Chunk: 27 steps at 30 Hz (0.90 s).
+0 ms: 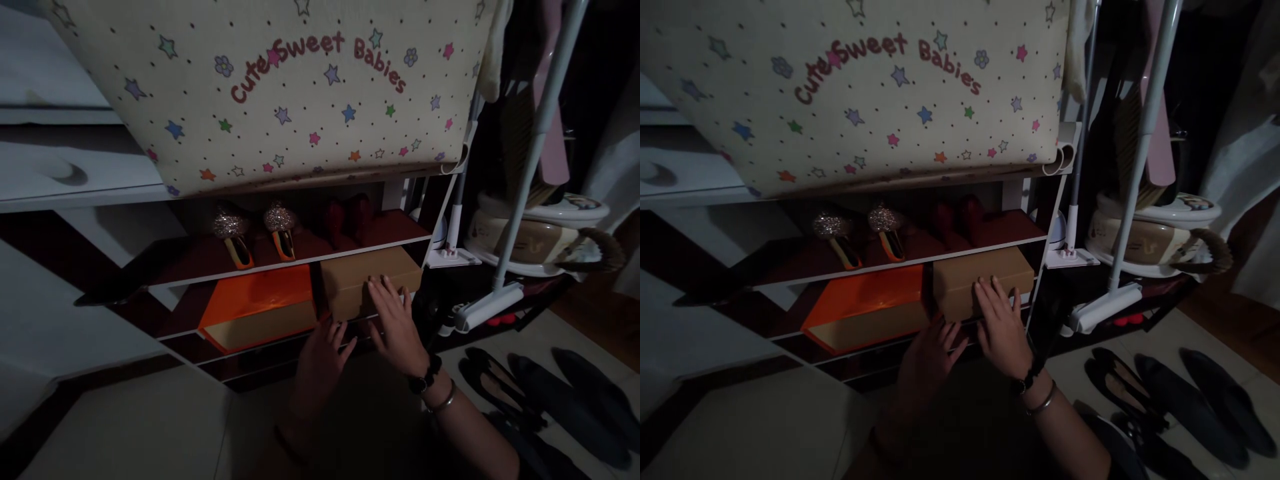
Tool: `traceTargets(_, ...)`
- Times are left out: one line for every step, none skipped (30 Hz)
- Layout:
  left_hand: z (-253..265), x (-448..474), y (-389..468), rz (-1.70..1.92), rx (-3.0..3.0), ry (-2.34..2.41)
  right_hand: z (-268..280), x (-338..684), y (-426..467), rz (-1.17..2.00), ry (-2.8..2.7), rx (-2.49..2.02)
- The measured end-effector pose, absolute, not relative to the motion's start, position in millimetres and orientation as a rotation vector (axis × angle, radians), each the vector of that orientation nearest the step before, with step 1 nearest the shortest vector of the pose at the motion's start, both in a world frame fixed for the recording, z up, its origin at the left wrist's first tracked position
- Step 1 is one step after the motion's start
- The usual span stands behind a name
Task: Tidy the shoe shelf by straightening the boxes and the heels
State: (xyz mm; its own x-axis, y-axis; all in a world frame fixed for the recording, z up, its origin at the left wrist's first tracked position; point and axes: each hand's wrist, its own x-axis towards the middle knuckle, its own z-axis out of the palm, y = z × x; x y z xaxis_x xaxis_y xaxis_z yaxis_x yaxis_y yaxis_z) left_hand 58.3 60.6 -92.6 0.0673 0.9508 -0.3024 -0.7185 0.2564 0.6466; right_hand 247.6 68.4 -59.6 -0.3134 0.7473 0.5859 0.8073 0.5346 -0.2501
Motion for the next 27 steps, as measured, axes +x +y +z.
traceTargets(-91, 60, 60, 1.291, 0.343, 0.744, -59, 247, 70, -0.138, -2.102, -1.269)
traceTargets(-90, 62, 58, 1.278, 0.305, 0.717, -58, 248, 72, -0.16, -2.09, -1.281)
traceTargets(-89, 64, 57, 1.264, 0.258, 0.698, -57, 248, 73, -0.183, -2.075, -1.29)
traceTargets(-88, 67, 56, 1.249, 0.207, 0.687, -56, 249, 74, -0.206, -2.059, -1.298)
traceTargets(-87, 69, 54, 1.237, 0.16, 0.684, -55, 249, 73, -0.231, -2.046, -1.304)
traceTargets(-87, 71, 52, 1.227, 0.125, 0.691, -54, 250, 72, -0.261, -2.036, -1.308)
traceTargets(-86, 72, 50, 1.222, 0.109, 0.702, -53, 251, 70, -0.296, -2.03, -1.308)
traceTargets(-86, 73, 48, 1.221, 0.107, 0.708, -52, 251, 67, -0.333, -2.027, -1.304)
traceTargets(-87, 73, 46, 1.221, 0.115, 0.711, -52, 251, 62, -0.37, -2.026, -1.297)
traceTargets(-89, 72, 43, 1.221, 0.13, 0.711, -52, 251, 55, -0.401, -2.029, -1.285)
traceTargets(-92, 71, 40, 1.218, 0.148, 0.71, -52, 251, 48, -0.426, -2.038, -1.27)
traceTargets(-96, 70, 37, 1.212, 0.171, 0.707, -53, 251, 39, -0.444, -2.053, -1.253)
traceTargets(-102, 69, 34, 1.203, 0.2, 0.7, -55, 252, 30, -0.456, -2.075, -1.235)
traceTargets(-108, 68, 30, 1.192, 0.231, 0.691, -57, 253, 22, -0.467, -2.101, -1.217)
traceTargets(-115, 67, 27, 1.181, 0.26, 0.681, -60, 254, 14, -0.481, -2.126, -1.198)
traceTargets(-123, 66, 23, 1.172, 0.285, 0.669, -63, 257, 8, -0.499, -2.143, -1.176)
traceTargets(-130, 65, 21, 1.161, 0.305, 0.661, -68, 260, 3, -0.517, -2.154, -1.154)
traceTargets(-137, 65, 18, 1.147, 0.319, 0.657, -72, 264, 0, -0.535, -2.16, -1.128)
traceTargets(-142, 64, 16, 1.133, 0.325, 0.66, -76, 269, -2, -0.551, -2.161, -1.102)
traceTargets(-147, 63, 15, 1.12, 0.327, 0.665, -80, 273, -2, -0.566, -2.155, -1.076)
traceTargets(-151, 62, 15, 1.109, 0.332, 0.671, -83, 277, -2, -0.579, -2.144, -1.053)
traceTargets(-154, 61, 15, 1.1, 0.337, 0.678, -85, 280, -1, -0.592, -2.127, -1.039)
traceTargets(-156, 61, 15, 1.093, 0.342, 0.685, -86, 283, 1, -0.602, -2.108, -1.031)
traceTargets(-157, 61, 15, 1.087, 0.346, 0.691, -86, 285, 1, -0.609, -2.09, -1.027)
traceTargets(-157, 61, 15, 1.078, 0.351, 0.694, -85, 286, 2, -0.611, -2.077, -1.024)
traceTargets(-157, 62, 15, 1.067, 0.356, 0.692, -84, 286, 1, -0.61, -2.066, -1.019)
traceTargets(-156, 63, 15, 1.059, 0.36, 0.688, -81, 286, 0, -0.605, -2.058, -1.014)
